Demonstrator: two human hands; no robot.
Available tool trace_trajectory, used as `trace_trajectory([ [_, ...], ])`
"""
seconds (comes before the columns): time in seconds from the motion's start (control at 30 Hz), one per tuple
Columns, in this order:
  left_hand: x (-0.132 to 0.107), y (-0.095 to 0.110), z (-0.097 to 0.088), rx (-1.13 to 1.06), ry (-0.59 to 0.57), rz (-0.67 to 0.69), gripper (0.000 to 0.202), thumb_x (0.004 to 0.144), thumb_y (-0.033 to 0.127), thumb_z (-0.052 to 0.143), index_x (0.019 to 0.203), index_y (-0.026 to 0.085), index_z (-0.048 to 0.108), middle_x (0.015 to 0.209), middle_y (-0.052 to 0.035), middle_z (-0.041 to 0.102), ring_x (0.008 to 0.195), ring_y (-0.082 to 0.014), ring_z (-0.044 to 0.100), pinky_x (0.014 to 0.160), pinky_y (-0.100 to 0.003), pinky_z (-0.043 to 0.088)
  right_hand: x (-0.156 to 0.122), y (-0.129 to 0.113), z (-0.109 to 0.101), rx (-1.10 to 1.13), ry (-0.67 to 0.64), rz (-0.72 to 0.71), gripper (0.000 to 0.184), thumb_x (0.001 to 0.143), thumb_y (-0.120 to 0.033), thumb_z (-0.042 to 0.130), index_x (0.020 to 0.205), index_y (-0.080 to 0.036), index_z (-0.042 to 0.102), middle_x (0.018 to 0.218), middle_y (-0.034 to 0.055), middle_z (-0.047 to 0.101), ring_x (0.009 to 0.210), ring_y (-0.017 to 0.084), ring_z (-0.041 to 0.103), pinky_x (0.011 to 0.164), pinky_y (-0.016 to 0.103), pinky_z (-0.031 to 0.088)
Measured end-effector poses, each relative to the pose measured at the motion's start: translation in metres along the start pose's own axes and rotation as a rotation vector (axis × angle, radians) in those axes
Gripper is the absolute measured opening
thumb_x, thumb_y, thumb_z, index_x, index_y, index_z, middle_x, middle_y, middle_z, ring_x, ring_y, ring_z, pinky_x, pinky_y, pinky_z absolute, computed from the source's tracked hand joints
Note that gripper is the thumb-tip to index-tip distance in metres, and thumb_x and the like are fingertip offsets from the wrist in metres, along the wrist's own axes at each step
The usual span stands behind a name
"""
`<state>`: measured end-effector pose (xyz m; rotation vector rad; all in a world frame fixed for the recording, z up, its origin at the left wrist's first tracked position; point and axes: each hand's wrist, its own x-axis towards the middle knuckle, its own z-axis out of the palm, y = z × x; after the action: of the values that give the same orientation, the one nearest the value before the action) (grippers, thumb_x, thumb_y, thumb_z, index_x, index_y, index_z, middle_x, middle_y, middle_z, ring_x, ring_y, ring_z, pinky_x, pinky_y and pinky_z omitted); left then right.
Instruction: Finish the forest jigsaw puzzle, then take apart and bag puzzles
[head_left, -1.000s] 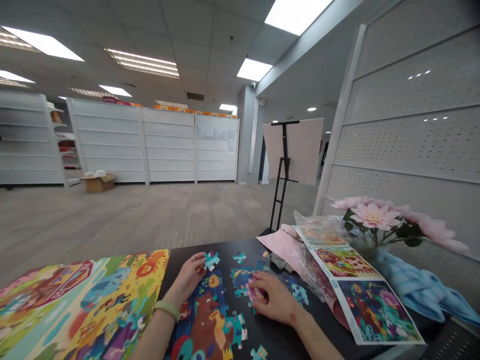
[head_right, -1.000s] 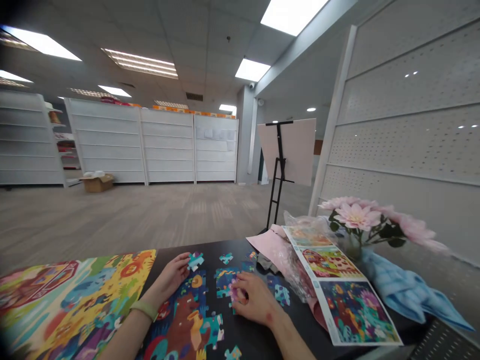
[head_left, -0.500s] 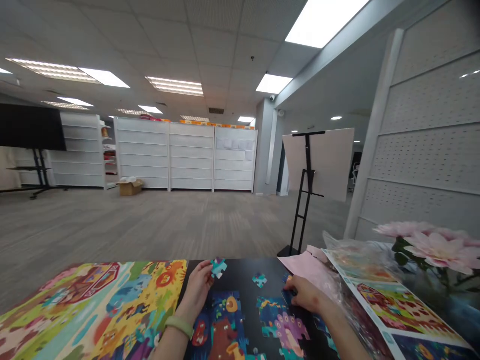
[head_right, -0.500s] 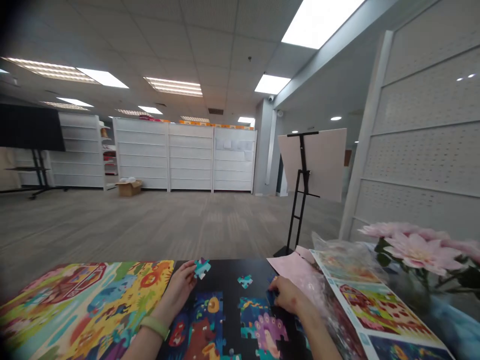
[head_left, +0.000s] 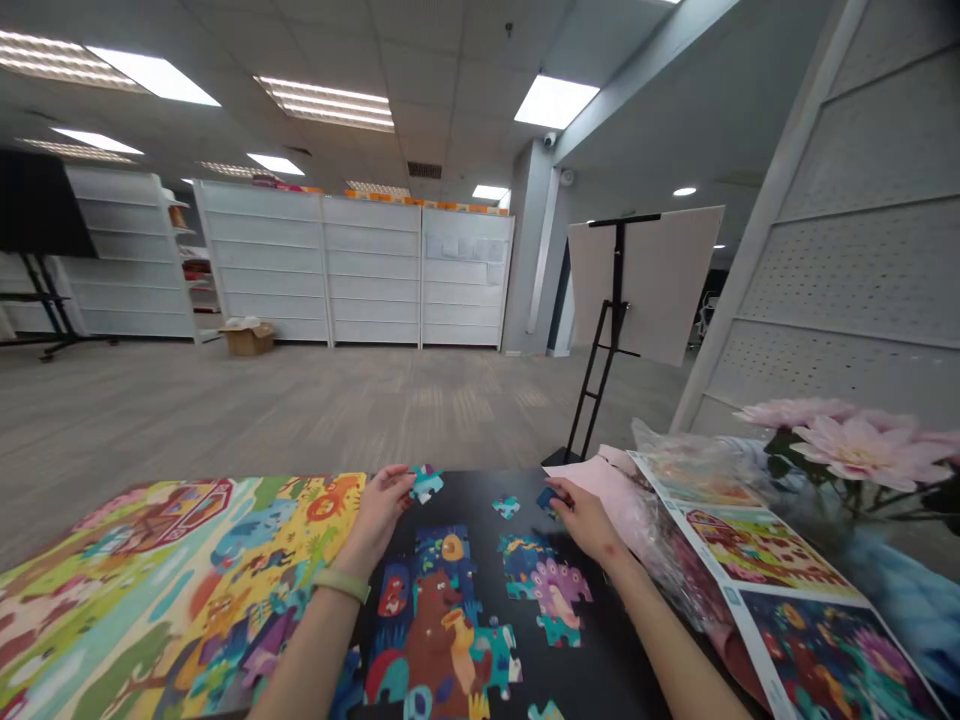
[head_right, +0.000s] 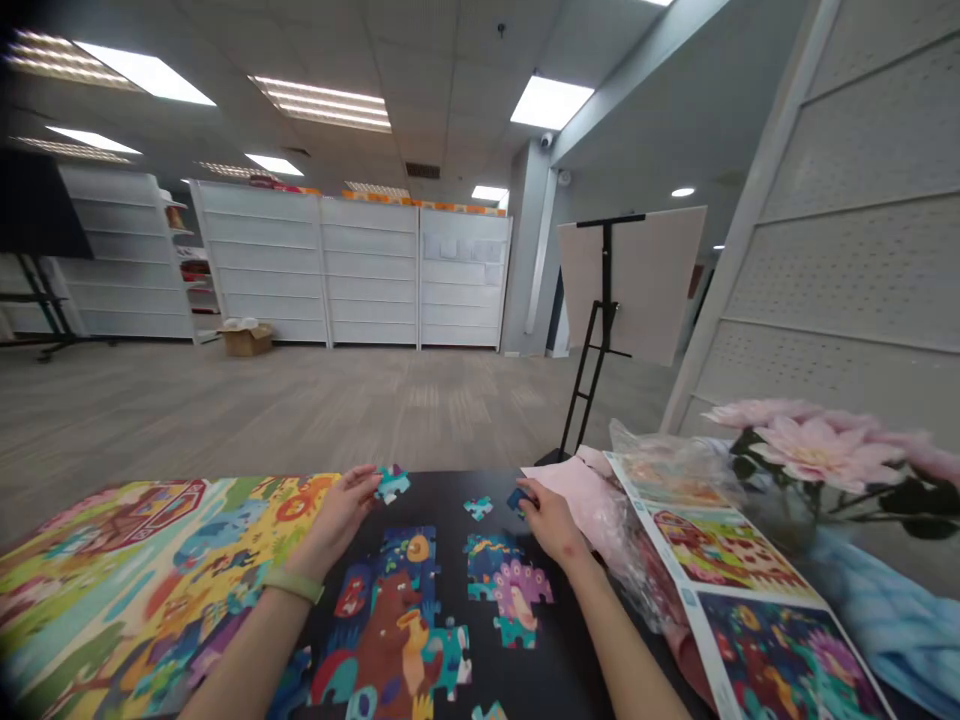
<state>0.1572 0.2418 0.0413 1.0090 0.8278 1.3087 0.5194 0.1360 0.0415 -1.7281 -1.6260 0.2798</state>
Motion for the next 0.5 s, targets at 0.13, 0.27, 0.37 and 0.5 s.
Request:
trace_trajectory([
  [0.13,0.007,0.006,-0.02,0.257,-0.023,0.037,0.039,0.073,0.033,0.086,0.102,0.016,0.066,0.081,0.0009,0.07,0.073,-0.0138,0.066,0.065,-0.024,0.051,-0.002,-0.007,0.012,0.058,0.037,-0.019,0.034,0.084,-0.036,0.051,0.11,-0.021,0.067,0.081,0.0027,0.069,0.079,0.022,0.064,0.076,0.034,0.047],
  [0.27,0.014,0.002,-0.036,0.501,0.009,0.014,0.021,0.095,0.032,0.066,0.107,0.014,0.065,0.096,-0.0023,0.069,0.078,-0.0147,0.067,0.071,-0.032,0.058,-0.004,-0.011,0.015,0.128,0.045,-0.017,0.03,0.085,-0.039,0.052,0.103,-0.02,0.067,0.067,-0.0003,0.066,0.067,0.02,0.061,0.067,0.032,0.046],
  [0.37,0.017,-0.002,-0.044,0.658,0.068,0.004,0.025,0.097,0.034,0.064,0.113,0.015,0.064,0.108,-0.0052,0.068,0.088,-0.0175,0.068,0.077,-0.036,0.059,-0.004,-0.013,0.016,0.2,0.001,0.0,0.031,0.084,-0.04,0.053,0.1,-0.018,0.069,0.058,-0.0026,0.062,0.057,0.018,0.057,0.058,0.029,0.043],
  [0.5,0.014,0.0,-0.048,0.804,0.121,0.036,0.026,0.095,0.033,0.065,0.115,0.016,0.064,0.117,-0.0067,0.066,0.101,-0.0217,0.066,0.089,-0.044,0.056,-0.005,-0.019,0.016,0.289,-0.066,-0.003,0.037,0.084,-0.042,0.055,0.105,-0.016,0.072,0.061,-0.0013,0.065,0.057,0.017,0.059,0.057,0.028,0.044],
])
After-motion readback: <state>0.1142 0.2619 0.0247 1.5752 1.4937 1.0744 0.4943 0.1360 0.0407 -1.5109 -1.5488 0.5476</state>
